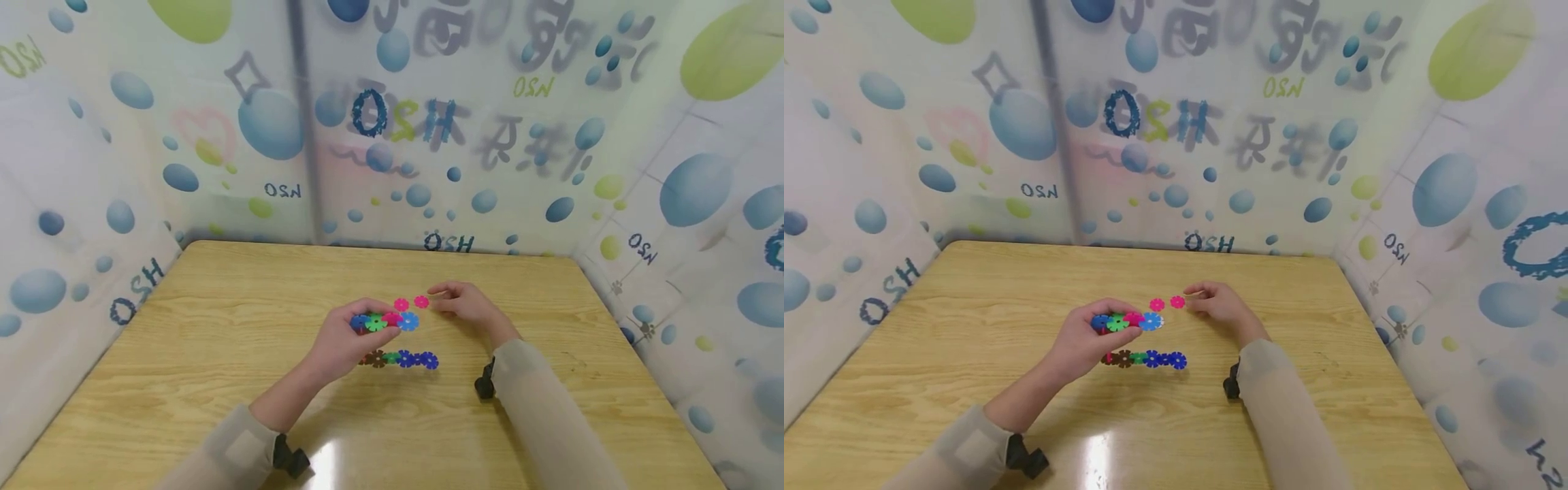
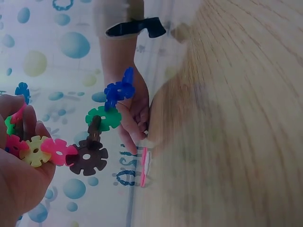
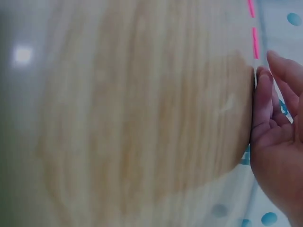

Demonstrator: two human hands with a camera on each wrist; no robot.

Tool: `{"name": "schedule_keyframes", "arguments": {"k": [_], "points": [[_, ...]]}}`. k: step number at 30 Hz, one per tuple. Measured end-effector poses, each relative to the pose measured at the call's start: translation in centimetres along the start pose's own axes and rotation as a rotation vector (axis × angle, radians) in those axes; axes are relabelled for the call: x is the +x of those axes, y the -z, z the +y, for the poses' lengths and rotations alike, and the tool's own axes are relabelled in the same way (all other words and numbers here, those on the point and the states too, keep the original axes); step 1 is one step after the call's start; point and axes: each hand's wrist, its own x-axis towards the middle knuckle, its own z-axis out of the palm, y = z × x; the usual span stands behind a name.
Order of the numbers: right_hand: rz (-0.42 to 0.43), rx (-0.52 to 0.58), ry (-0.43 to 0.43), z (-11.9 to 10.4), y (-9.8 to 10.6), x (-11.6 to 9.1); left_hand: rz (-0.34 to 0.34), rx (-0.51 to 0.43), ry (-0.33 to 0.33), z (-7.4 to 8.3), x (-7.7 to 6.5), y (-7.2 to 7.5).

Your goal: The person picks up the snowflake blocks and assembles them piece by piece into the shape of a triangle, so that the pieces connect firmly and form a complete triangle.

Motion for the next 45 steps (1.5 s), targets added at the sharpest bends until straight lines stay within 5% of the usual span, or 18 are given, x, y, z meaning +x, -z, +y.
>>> {"name": "schedule_keyframes", "arguments": {"k": [15, 22, 29, 36, 45], "points": [[0.022, -0.167, 0.029, -0.3, -1.3, 1.0, -0.001, 0.008, 0.002, -0.1, 0.3, -0.4], [0.005, -0.1, 0.021, -0.6, -1.1, 0.6, 0.001, 0.003, 0.006, -0.1, 0.3, -0.2], [-0.005, -0.11, 0.11, -0.3, -0.4, -1.1, -0.008, -0.005, 0.018, 0.0, 0.2, -0.2], [-0.025, 0.077, 0.205, 0.0, 0.5, -4.1, -0.018, -0.016, 0.021, 0.0, 0.2, -0.4], [0.02, 0.304, 0.385, -2.8, -0.3, -10.1, -0.03, -0.025, -0.004, 0.0, 0.2, -0.6]]}}
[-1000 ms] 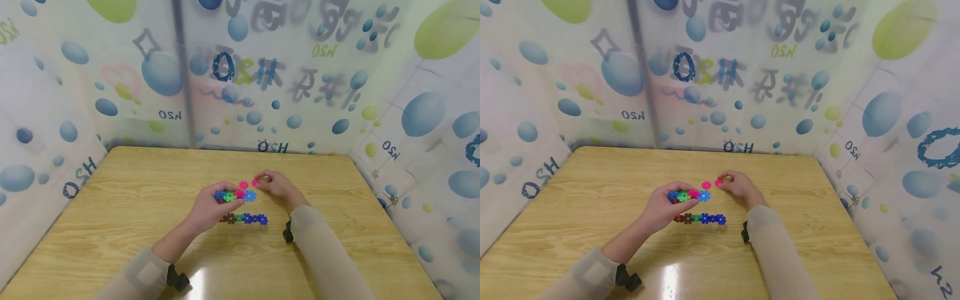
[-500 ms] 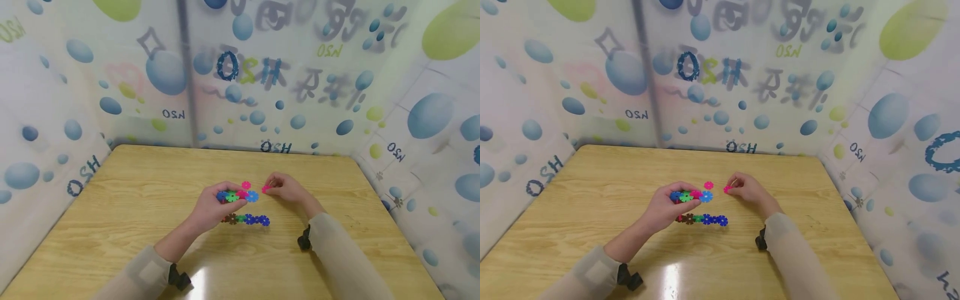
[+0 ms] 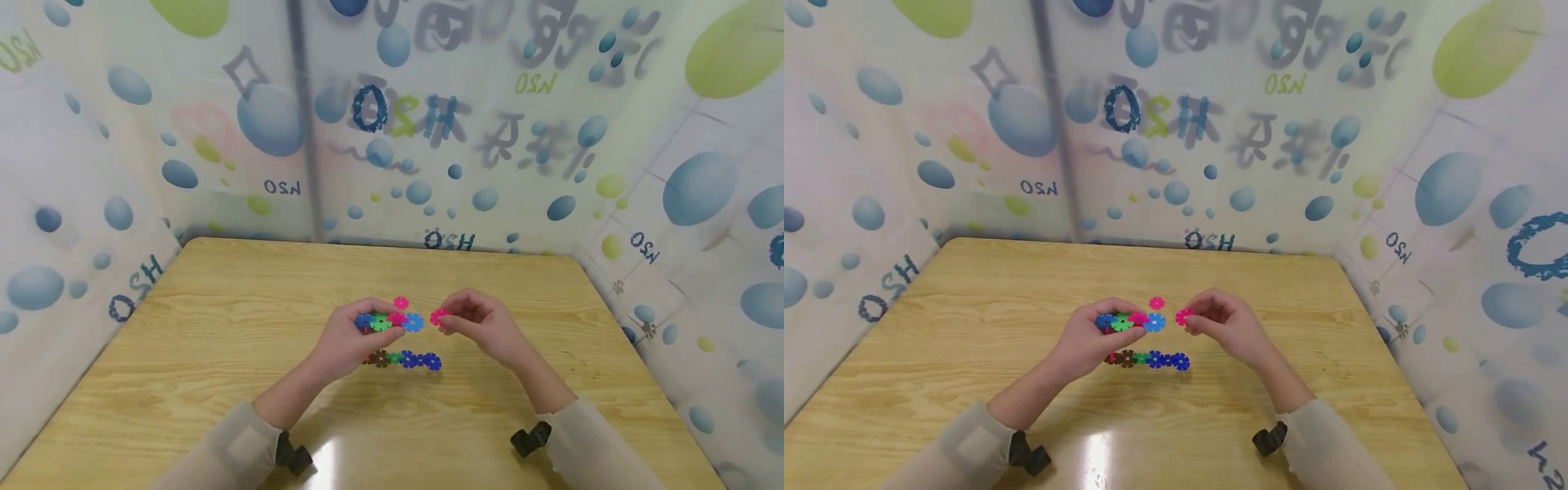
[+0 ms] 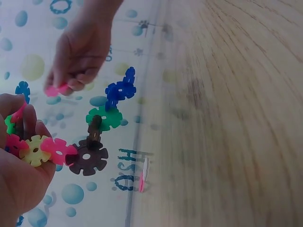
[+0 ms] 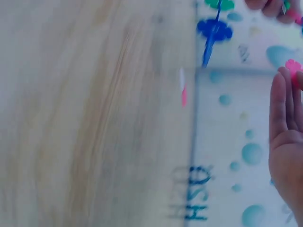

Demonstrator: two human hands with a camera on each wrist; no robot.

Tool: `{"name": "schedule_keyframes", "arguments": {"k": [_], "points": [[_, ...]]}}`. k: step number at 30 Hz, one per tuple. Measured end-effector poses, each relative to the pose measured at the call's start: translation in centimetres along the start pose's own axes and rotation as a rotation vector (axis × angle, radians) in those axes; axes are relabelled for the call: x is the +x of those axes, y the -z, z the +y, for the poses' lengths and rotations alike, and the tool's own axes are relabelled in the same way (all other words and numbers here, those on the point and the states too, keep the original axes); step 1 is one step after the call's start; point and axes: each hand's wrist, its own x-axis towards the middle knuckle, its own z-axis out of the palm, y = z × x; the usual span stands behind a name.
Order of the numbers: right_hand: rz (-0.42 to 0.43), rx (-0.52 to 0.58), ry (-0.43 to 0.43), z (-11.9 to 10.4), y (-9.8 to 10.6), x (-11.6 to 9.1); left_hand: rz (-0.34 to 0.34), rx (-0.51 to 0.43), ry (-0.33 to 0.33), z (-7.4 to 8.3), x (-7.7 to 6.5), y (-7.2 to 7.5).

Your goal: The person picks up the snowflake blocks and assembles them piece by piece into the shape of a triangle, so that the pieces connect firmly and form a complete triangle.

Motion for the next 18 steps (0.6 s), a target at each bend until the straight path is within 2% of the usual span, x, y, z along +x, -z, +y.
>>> {"name": "schedule_keyframes", "arguments": {"k": [8, 18], "points": [[0.028, 0.026, 0.07, -2.3, -1.3, -1.3, -0.007, -0.003, -0.01, 0.0, 0.0, 0.0], [-0.006, 0.005, 0.129, -2.7, -1.9, -1.1, -0.02, 0.005, -0.008, -0.2, 0.1, -0.1]]}}
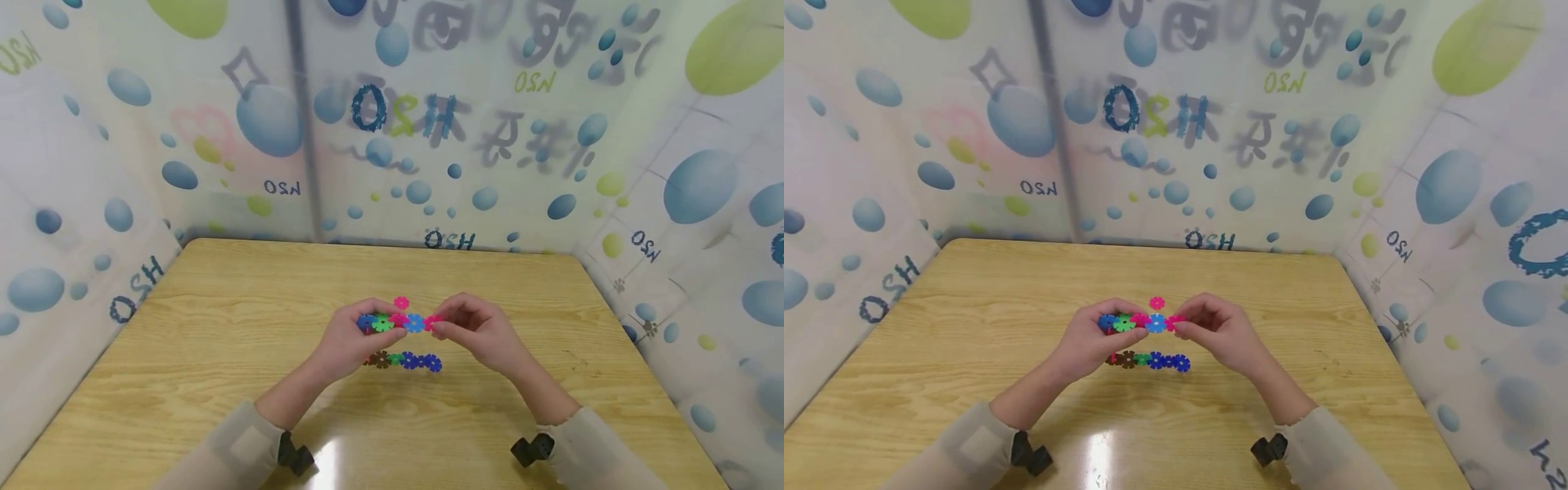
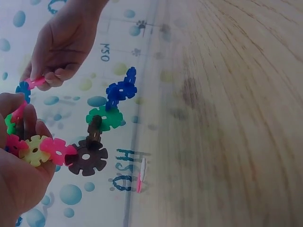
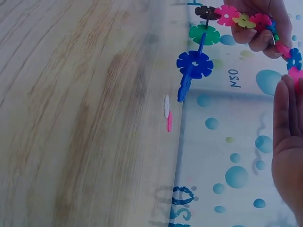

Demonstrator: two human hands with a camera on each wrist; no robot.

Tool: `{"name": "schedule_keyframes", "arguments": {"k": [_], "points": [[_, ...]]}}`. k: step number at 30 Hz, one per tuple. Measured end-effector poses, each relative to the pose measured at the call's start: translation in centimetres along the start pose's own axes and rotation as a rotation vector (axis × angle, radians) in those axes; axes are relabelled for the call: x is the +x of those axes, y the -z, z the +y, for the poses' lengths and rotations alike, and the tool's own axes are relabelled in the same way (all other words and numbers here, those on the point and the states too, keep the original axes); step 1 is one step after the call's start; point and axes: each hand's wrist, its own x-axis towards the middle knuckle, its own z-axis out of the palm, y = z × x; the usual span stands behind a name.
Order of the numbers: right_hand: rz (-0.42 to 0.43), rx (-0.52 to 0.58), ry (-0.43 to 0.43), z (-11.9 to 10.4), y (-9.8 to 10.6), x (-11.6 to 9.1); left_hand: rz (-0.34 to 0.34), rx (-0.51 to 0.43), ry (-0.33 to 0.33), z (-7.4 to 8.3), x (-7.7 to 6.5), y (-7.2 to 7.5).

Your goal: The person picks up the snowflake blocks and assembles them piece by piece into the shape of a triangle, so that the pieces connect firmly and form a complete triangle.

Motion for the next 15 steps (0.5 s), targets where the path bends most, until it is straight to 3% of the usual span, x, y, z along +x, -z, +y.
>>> {"name": "schedule_keyframes", "arguments": {"k": [15], "points": [[0.065, -0.079, 0.052, -0.37, -1.01, -0.09, -0.031, 0.084, -0.011, -0.38, 0.25, 0.07]]}}
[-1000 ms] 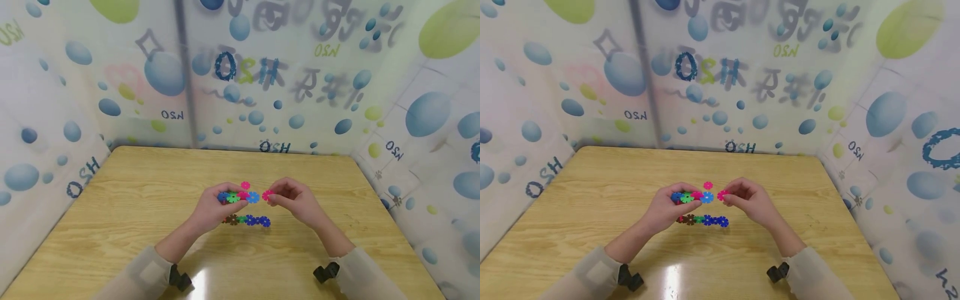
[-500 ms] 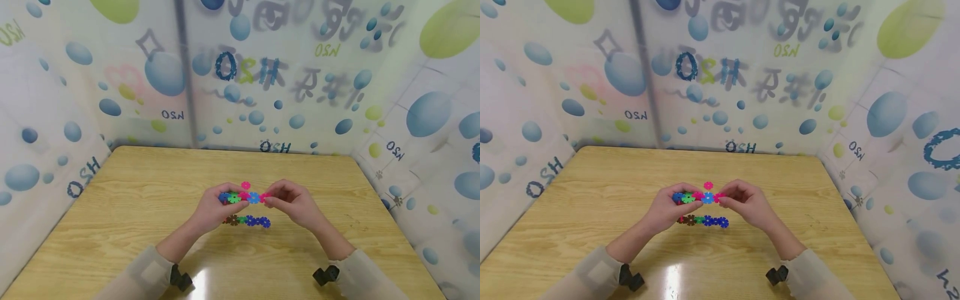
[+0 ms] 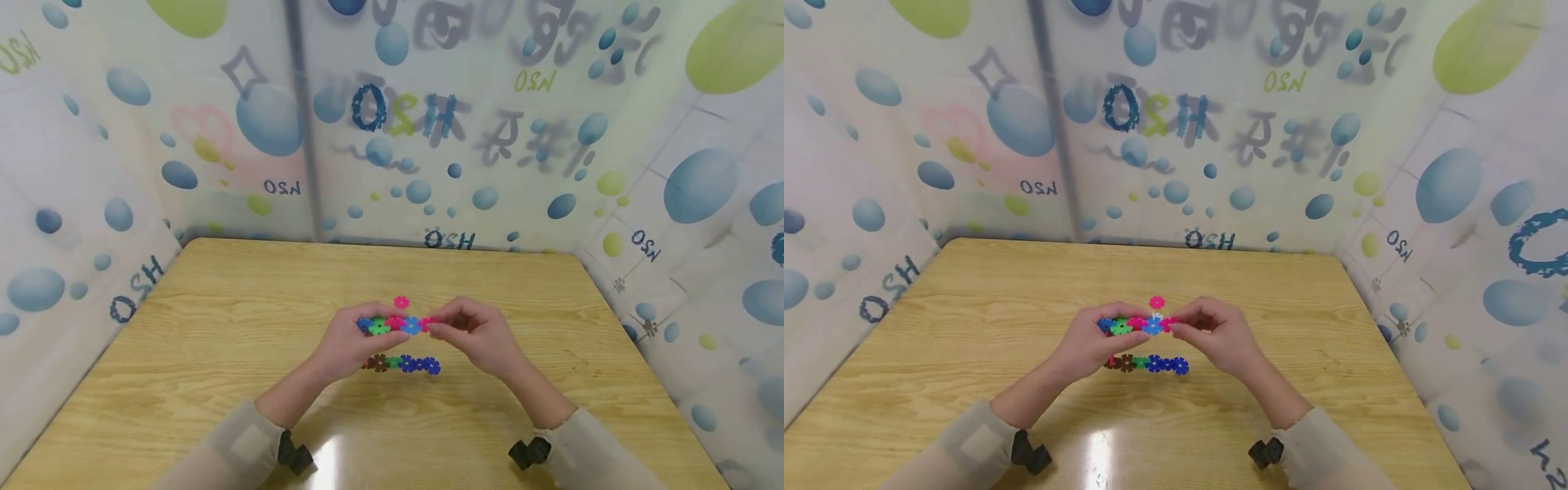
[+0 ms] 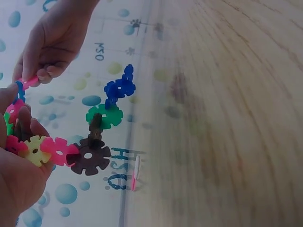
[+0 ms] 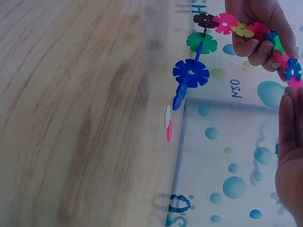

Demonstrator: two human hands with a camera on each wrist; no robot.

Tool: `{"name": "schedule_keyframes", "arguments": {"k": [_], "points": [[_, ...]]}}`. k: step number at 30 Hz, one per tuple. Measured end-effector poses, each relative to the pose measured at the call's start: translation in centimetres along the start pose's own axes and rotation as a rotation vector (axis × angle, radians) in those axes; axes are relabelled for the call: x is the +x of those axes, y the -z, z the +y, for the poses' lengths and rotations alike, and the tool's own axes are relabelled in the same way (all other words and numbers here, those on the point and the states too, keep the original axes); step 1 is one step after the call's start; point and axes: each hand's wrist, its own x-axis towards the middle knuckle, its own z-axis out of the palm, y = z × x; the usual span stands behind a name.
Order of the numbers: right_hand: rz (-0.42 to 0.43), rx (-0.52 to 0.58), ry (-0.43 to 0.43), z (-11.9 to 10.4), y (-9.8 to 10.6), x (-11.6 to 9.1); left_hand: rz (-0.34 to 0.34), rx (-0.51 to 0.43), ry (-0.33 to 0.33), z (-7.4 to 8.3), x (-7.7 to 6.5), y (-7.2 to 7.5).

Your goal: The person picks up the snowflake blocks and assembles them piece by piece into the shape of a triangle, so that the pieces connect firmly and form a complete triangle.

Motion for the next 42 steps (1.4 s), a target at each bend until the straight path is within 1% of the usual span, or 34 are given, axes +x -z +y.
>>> {"name": "schedule_keyframes", "arguments": {"k": [5, 7, 11, 16, 19, 21, 23, 25, 30, 34, 37, 42], "points": [[0.006, 0.011, 0.014, 0.2, -0.4, -0.1, -0.004, 0.009, 0.007, -0.1, 0.0, 0.0], [0.003, 0.009, 0.007, 0.2, -0.4, -0.1, -0.005, 0.006, 0.011, 0.0, 0.0, 0.0], [-0.02, -0.028, -0.02, 0.3, -0.1, 0.1, 0.001, 0.019, 0.009, 0.0, 0.0, 0.2], [-0.019, -0.041, -0.079, 0.5, 0.7, 0.5, 0.025, 0.027, 0.014, 0.0, 0.1, 0.6], [0.002, -0.029, -0.13, 1.2, 1.1, 1.0, 0.039, 0.023, 0.016, 0.1, 0.1, 0.9], [0.002, -0.043, -0.181, 2.1, 1.4, 1.6, 0.045, 0.015, 0.017, 0.2, 0.1, 1.1], [-0.019, -0.06, -0.223, 3.2, 1.6, 2.2, 0.05, 0.013, 0.015, 0.2, 0.1, 1.3], [-0.059, -0.082, -0.271, 4.2, 1.6, 2.9, 0.053, 0.01, 0.01, 0.1, 0.1, 1.4], [-0.187, -0.151, -0.35, 6.3, 1.3, 4.7, 0.057, -0.005, 0.013, 0.0, 0.1, 1.5], [-0.256, -0.205, -0.399, 7.9, 0.8, 5.8, 0.056, -0.02, 0.026, 0.0, 0.1, 1.6], [-0.291, -0.24, -0.429, 8.7, 0.4, 6.3, 0.051, -0.028, 0.035, 0.0, 0.1, 1.6], [-0.33, -0.297, -0.468, 8.9, -0.4, 7.2, 0.043, -0.043, 0.029, 0.1, -0.1, 1.7]]}}
